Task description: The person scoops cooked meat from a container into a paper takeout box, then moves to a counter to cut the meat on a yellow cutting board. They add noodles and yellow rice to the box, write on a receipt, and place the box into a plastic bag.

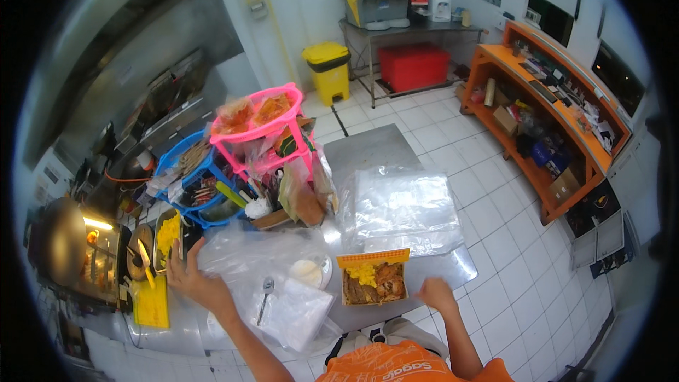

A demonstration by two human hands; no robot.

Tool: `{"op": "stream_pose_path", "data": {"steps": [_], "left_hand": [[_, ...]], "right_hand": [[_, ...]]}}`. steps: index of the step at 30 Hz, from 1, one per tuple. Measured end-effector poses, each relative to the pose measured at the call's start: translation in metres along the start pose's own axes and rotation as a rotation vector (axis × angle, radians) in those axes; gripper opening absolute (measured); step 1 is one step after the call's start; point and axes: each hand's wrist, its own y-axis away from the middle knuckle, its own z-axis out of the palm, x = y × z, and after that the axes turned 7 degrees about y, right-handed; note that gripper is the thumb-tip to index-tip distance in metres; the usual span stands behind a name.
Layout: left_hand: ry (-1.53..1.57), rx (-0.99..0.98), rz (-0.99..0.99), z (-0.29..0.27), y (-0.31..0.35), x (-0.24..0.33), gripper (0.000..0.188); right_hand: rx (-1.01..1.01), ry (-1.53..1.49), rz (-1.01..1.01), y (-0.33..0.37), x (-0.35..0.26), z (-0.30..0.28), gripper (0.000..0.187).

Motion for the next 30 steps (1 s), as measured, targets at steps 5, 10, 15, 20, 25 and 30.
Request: {"op": "stream_pose_path", "data": {"steps": [5,10,15,20,25,30], "left_hand": [[0.011,-0.272,-0.182,-0.037,0.001,-0.039,0.043],[-0.173,-0.512,-0.072,-0.050,0.026,-0.061,0.036],[0.083,-1.036,0.061,-0.041,0.047,-0.066,0.033],[0.608,-1.127,-0.050,-0.001,0.072,-0.037,0.028],[0.439,-1.193,0.118,0.029,0.106,0.025,0.055],[0.277,-1.004,0.089,0.075,0.167,0.091,0.076]], "right_hand": [[-0.531,-0.800,-0.068,0.017,-0.015,0.082,0.048],[-0.469,-1.200,0.092,0.021,-0.026,0.098,0.059],[-0.650,-1.413,-0.012,0.029,-0.032,0.076,0.060],[-0.444,-1.315,-0.183,0.010,-0.044,0.046,0.056],[0.050,-0.548,-0.233,-0.014,-0.034,0.034,0.062],[0.635,-0.459,0.026,-0.014,-0.049,0.010,0.068]]}}
